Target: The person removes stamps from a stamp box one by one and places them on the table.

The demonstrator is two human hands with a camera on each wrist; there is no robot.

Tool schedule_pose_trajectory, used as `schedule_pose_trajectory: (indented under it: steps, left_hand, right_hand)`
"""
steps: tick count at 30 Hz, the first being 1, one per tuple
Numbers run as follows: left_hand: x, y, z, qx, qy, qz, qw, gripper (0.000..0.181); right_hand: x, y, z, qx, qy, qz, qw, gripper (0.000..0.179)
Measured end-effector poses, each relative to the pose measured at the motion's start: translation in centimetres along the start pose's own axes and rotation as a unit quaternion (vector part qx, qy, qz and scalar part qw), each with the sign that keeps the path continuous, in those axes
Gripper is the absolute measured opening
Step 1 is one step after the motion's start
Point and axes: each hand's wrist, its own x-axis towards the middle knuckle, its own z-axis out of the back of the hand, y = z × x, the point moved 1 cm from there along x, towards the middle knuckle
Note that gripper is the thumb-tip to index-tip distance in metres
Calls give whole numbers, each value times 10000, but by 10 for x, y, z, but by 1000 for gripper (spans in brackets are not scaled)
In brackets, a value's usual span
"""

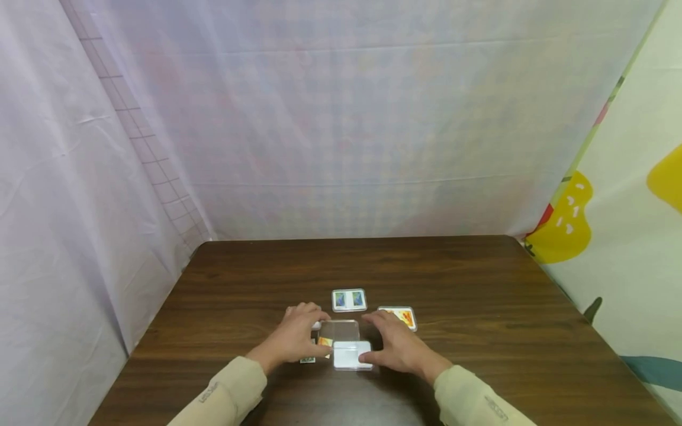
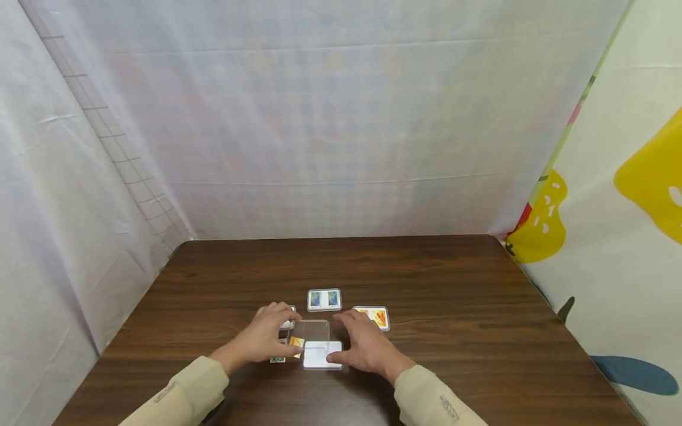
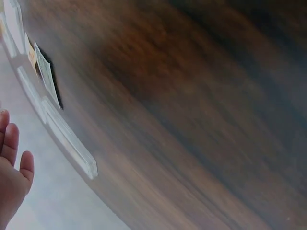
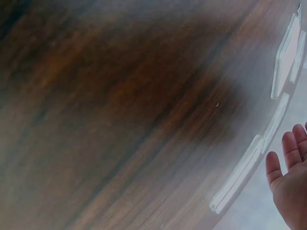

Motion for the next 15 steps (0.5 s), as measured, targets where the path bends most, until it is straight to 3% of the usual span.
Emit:
schedule_pose_trajectory:
  steps: [15]
  left_hand:
    - [4,-13,-12,200,67,-210,9996,54]
  right_hand:
    - [1,3,0,3,257,107,9996,72]
